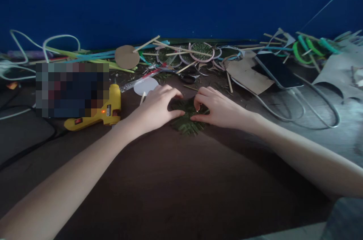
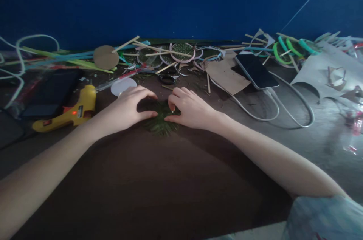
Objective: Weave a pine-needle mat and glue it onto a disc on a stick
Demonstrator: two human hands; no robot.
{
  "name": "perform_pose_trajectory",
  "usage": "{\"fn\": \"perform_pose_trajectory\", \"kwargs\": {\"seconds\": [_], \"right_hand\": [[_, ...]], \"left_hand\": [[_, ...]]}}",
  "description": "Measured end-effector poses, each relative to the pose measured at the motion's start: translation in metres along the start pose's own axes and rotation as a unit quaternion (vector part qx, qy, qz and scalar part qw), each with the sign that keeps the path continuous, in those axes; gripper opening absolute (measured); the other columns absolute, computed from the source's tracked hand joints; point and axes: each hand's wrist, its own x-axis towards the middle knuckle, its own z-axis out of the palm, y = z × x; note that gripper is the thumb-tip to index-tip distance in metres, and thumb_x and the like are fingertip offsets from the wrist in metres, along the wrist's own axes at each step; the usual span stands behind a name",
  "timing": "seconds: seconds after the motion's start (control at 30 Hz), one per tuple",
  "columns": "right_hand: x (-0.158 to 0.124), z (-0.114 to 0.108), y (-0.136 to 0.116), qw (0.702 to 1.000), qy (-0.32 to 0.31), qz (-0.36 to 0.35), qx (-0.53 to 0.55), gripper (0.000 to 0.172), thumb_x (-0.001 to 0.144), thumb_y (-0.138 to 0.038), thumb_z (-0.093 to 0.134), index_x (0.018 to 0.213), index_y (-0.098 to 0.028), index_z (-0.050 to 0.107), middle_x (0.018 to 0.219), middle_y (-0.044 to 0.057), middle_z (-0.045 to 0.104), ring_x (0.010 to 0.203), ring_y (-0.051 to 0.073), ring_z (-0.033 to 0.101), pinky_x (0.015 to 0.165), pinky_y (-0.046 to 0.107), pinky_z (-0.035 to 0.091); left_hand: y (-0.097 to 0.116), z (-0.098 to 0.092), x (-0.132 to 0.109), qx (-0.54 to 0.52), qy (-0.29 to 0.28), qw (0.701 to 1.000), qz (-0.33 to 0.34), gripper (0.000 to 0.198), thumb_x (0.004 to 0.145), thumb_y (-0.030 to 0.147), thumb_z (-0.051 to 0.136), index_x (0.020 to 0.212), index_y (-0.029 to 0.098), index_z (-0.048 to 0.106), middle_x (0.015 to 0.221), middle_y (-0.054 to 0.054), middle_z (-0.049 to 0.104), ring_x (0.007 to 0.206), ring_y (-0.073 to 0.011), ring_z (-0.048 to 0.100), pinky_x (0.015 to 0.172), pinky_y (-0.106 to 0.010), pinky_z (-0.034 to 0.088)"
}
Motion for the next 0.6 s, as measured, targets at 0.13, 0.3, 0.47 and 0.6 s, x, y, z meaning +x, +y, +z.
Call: {"fn": "perform_pose_trajectory", "kwargs": {"seconds": [0.13, 0.3, 0.47, 0.6], "right_hand": [[0.001, 0.009, -0.004, 0.998, 0.056, 0.027, 0.018, 0.019, 0.079, -0.036, 0.058, 0.077, -0.019, 0.048, 0.087, 0.007, 0.050, 0.086, 0.023, 0.047, 0.075, 0.035, 0.039], [0.001, 0.016, -0.004, 0.990, 0.128, 0.047, 0.041, 0.014, 0.079, -0.028, 0.055, 0.091, -0.021, 0.051, 0.097, 0.008, 0.049, 0.093, 0.025, 0.046, 0.082, 0.041, 0.039], [0.000, 0.020, -0.003, 0.991, 0.119, 0.054, 0.029, 0.020, 0.079, -0.030, 0.054, 0.096, -0.020, 0.054, 0.108, 0.010, 0.049, 0.100, 0.026, 0.043, 0.088, 0.044, 0.037], [0.000, 0.020, -0.003, 0.990, 0.122, 0.058, 0.030, 0.022, 0.079, -0.031, 0.053, 0.098, -0.019, 0.054, 0.110, 0.010, 0.050, 0.100, 0.027, 0.042, 0.087, 0.043, 0.036]], "left_hand": [[-0.002, 0.003, -0.002, 0.075, 0.037, 0.997, -0.001, 0.041, 0.073, 0.037, 0.068, 0.106, 0.015, 0.055, 0.108, -0.010, 0.054, 0.101, -0.0269, 0.049, 0.086, -0.042, 0.040], [-0.006, 0.005, 0.000, 0.089, 0.039, 0.995, 0.022, 0.033, 0.074, 0.035, 0.068, 0.097, 0.014, 0.057, 0.098, -0.008, 0.058, 0.095, -0.0255, 0.051, 0.082, -0.040, 0.040], [-0.006, 0.005, 0.002, 0.056, 0.029, 0.998, 0.005, 0.026, 0.074, 0.032, 0.068, 0.092, 0.015, 0.058, 0.090, -0.005, 0.061, 0.089, -0.0229, 0.054, 0.078, -0.036, 0.041], [-0.006, 0.005, 0.000, 0.044, 0.032, 0.998, 0.004, 0.022, 0.074, 0.029, 0.068, 0.089, 0.015, 0.060, 0.088, -0.005, 0.062, 0.086, -0.0214, 0.055, 0.076, -0.034, 0.041]]}}
